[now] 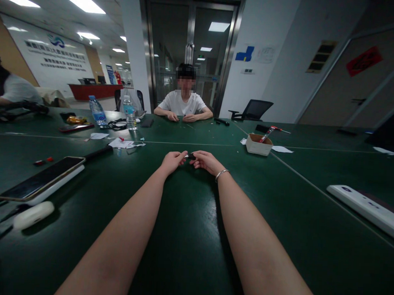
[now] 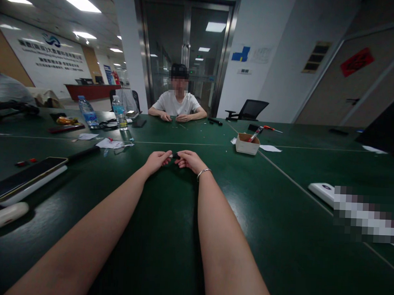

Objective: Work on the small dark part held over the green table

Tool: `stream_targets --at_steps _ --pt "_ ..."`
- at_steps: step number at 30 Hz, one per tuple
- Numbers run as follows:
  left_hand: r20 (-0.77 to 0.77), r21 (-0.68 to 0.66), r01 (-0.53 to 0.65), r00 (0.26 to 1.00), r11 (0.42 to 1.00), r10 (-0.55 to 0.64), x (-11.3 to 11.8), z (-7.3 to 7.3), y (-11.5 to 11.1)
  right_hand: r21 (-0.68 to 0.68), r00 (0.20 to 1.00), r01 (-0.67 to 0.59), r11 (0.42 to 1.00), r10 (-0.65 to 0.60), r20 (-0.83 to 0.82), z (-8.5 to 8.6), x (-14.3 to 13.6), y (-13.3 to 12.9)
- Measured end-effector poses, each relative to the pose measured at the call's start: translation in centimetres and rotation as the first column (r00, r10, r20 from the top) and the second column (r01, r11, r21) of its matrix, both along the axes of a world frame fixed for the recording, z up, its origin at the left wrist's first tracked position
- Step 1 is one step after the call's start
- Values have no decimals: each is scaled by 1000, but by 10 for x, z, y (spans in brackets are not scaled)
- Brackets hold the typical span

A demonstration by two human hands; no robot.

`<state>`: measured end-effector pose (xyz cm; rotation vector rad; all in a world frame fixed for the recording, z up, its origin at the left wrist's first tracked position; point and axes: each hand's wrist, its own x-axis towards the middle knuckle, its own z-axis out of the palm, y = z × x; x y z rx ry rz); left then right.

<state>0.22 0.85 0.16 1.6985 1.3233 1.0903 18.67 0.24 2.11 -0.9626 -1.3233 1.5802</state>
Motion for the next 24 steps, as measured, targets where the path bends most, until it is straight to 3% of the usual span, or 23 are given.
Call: stream_targets --at_steps 5,10,16,21,24 --pt "-78 -18 -48 996 999 46 -1 0 1 4 1000 -23 1000 23 -5 0 1 0" --pt "53 -38 -64 996 997 66 1 -1 7 33 1000 11 999 -10 -29 1 1 -1" --pt "48 -96 -163 985 982 168 4 4 7 46 999 21 999 -19 -50 0 1 -1" --pt "222 -216 -226 936 950 274 -6 9 8 25 977 117 993 -111 -182 -3 7 0" --pt "224 -193 -189 947 963 231 -9 8 9 24 990 58 998 -54 -133 -4 7 0"
